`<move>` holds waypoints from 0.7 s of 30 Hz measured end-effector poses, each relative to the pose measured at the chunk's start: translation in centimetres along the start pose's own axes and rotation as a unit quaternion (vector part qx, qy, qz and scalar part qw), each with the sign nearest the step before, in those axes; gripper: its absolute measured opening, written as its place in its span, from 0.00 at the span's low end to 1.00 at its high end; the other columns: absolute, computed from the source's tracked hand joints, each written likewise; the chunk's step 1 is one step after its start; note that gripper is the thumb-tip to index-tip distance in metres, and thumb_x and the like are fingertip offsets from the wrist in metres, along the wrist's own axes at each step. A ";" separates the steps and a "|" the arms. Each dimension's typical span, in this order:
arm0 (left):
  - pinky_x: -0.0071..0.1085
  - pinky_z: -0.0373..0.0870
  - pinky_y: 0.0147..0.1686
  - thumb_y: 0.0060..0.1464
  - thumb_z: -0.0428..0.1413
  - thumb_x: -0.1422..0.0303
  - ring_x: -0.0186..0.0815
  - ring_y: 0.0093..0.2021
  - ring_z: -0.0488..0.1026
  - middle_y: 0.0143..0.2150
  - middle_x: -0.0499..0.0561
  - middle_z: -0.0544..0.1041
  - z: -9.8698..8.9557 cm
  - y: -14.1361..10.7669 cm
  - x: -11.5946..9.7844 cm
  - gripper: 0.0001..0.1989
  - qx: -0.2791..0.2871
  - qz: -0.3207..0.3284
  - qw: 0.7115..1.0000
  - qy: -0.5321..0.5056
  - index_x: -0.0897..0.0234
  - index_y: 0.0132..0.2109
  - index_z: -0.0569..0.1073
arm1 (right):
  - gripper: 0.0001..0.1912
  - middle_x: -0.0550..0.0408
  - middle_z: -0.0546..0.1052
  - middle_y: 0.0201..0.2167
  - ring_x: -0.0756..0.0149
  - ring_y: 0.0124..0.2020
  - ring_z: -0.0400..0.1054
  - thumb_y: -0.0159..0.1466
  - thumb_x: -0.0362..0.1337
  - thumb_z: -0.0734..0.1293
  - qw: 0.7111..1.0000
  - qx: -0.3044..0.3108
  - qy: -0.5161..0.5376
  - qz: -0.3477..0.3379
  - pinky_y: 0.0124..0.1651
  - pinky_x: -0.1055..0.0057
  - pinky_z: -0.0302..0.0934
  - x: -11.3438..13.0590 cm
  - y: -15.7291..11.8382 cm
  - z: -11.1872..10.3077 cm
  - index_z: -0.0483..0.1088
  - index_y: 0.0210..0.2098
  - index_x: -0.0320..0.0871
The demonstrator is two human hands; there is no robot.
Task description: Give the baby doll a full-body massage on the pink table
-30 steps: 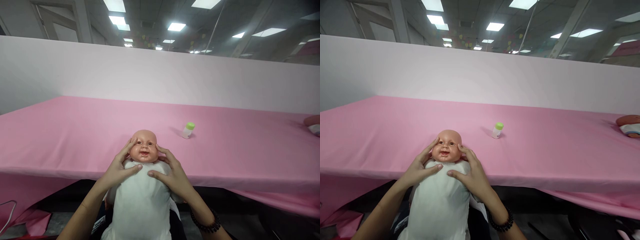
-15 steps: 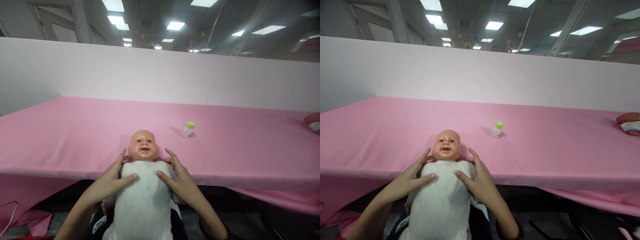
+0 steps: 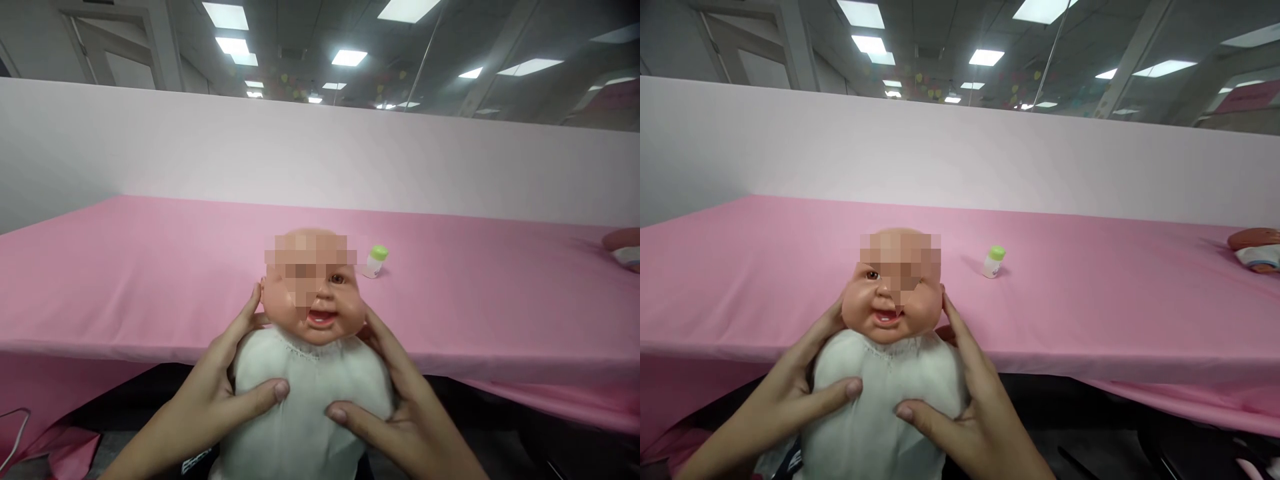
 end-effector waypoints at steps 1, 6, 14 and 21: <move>0.50 0.69 0.65 0.51 0.68 0.54 0.58 0.72 0.57 0.73 0.50 0.60 -0.3 0.1 -1.2 0.53 -0.007 0.018 1.000 0.007 0.44 0.75 0.47 | 0.59 0.48 0.64 0.68 0.37 0.70 0.56 0.55 0.52 0.78 1.000 -0.010 -0.003 -0.013 0.59 0.48 0.71 1.2 0.1 -0.7 0.43 0.76 0.57; 0.48 0.68 0.66 0.53 0.67 0.57 0.57 0.72 0.57 0.74 0.47 0.60 -1.9 4.0 -9.6 0.53 -0.063 0.180 0.981 0.020 0.44 0.76 0.44 | 0.56 0.52 0.69 0.64 0.40 0.65 0.64 0.55 0.53 0.79 0.995 -0.048 0.025 -0.083 0.58 0.52 0.72 7.2 5.2 -4.4 0.48 0.74 0.60; 0.42 0.69 0.62 0.58 0.63 0.56 0.48 0.62 0.71 0.67 0.58 0.70 -5.2 22.9 -9.1 0.51 -0.039 0.256 0.965 0.038 0.57 0.77 0.41 | 0.51 0.46 0.72 0.62 0.50 0.60 0.69 0.56 0.43 0.79 0.983 0.016 0.140 -0.120 0.62 0.55 0.68 5.7 23.7 -4.9 0.55 0.73 0.45; 0.41 0.67 0.62 0.57 0.62 0.55 0.49 0.63 0.68 0.68 0.63 0.68 -6.0 31.1 0.8 0.53 -0.046 0.187 0.981 0.023 0.65 0.77 0.39 | 0.45 0.41 0.77 0.56 0.54 0.54 0.74 0.52 0.32 0.81 0.987 0.000 0.156 0.027 0.60 0.57 0.68 -2.8 32.4 -2.2 0.64 0.66 0.37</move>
Point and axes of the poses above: each hand's wrist, its own y-axis towards the middle knuckle, its own z-axis out of the palm, x = y × z, the point moved 7 cm from there along y, towards the middle knuckle
